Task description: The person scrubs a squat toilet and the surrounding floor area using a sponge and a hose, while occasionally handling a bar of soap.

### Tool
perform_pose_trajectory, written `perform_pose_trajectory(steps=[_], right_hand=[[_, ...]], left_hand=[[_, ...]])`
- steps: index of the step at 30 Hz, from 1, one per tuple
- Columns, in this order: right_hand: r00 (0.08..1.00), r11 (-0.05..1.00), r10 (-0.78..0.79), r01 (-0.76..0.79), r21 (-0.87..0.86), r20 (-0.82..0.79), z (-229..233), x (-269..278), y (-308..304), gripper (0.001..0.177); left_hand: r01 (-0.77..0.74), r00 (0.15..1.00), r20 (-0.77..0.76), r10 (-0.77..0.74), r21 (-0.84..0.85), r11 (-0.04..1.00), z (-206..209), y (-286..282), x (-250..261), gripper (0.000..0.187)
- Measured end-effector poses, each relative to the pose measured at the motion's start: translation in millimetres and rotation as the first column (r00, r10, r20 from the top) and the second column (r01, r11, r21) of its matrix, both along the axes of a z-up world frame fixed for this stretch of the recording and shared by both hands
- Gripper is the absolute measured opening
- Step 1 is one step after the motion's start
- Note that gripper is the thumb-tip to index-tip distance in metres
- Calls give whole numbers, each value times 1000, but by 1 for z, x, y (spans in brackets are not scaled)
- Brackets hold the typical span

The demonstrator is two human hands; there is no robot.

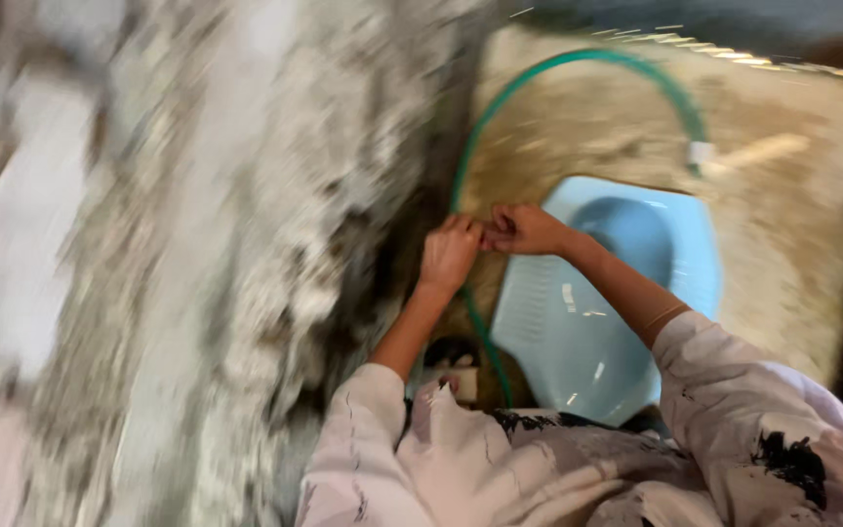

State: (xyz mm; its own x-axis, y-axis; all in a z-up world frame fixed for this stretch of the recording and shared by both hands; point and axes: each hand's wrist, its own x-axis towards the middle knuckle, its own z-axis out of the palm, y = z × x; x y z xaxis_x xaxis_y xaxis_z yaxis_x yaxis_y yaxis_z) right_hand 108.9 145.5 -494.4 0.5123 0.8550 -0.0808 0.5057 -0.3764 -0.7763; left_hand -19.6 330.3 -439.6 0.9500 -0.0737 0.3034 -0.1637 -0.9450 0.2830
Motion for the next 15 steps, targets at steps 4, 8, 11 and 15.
perform_pose_trajectory(steps=[4,8,11,15], right_hand=[[947,948,-318,318,28,31,59,34,-86,38],[775,805,-569,594,-7,275,85,50,-168,32],[649,557,-554,755,-347,522,105,59,-228,29],[600,586,-585,778,-227,546,148,51,-295,53]], left_hand=[[291,955,85,-284,-87,953,31,-56,99,12],[510,847,257,-466,-141,849,41,-130,175,31],[516,855,161,-493,-173,839,28,-185,216,47],[506,863,-24,-505,19,862,-28,-231,258,51]])
